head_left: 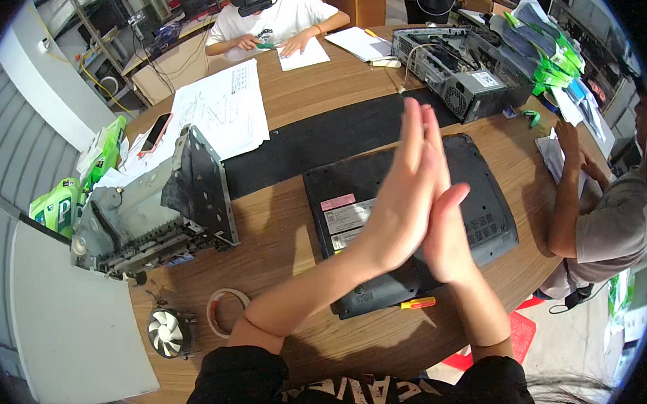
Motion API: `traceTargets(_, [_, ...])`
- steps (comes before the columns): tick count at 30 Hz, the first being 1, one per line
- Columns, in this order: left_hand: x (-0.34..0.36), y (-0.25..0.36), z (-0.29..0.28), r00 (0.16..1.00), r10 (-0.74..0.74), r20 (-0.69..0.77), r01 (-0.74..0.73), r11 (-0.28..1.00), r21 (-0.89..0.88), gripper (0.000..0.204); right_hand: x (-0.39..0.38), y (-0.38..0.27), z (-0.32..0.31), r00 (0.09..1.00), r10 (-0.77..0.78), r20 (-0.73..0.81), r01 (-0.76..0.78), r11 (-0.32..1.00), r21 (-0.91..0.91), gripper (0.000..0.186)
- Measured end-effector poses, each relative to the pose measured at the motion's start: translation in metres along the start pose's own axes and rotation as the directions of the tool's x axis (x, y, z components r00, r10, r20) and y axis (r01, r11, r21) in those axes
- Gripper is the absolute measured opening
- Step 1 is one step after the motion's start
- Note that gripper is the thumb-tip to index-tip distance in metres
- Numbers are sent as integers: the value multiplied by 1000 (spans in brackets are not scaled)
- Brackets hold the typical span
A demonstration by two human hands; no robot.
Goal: The person manipulates a computer fan and heat sink by hand, using a screwdriver to remove a screw from the back of a monitor and then gesturing with the tool in their hands.
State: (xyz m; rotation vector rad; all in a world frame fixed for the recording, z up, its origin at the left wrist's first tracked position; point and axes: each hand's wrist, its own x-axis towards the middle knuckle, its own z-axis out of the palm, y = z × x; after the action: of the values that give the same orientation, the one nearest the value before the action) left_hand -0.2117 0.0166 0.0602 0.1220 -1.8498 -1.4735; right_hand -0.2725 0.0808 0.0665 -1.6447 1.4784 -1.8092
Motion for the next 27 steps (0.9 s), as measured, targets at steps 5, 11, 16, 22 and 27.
traceTargets(5, [15,-6,-25,990,-51,-130,40,995,-91,69,-17,1,8,973,-80,218,70,996,52,91])
traceTargets(11, [12,-12,-18,993,-99,-66,81,968,-237,72,-10,6,2,984,-47,172,36,997,71,88])
traceTargets(16, [-1,-1,6,995,-87,47,96,966,-238,69,9,24,-17,999,25,40,-27,998,57,86])
traceTargets(22, [-9,3,17,984,7,178,25,984,-179,66,19,26,-31,988,112,-104,-122,988,-95,90])
traceTargets(27, [-11,5,15,975,-7,224,42,987,-152,66,19,32,-36,990,117,-80,-125,988,-93,92])
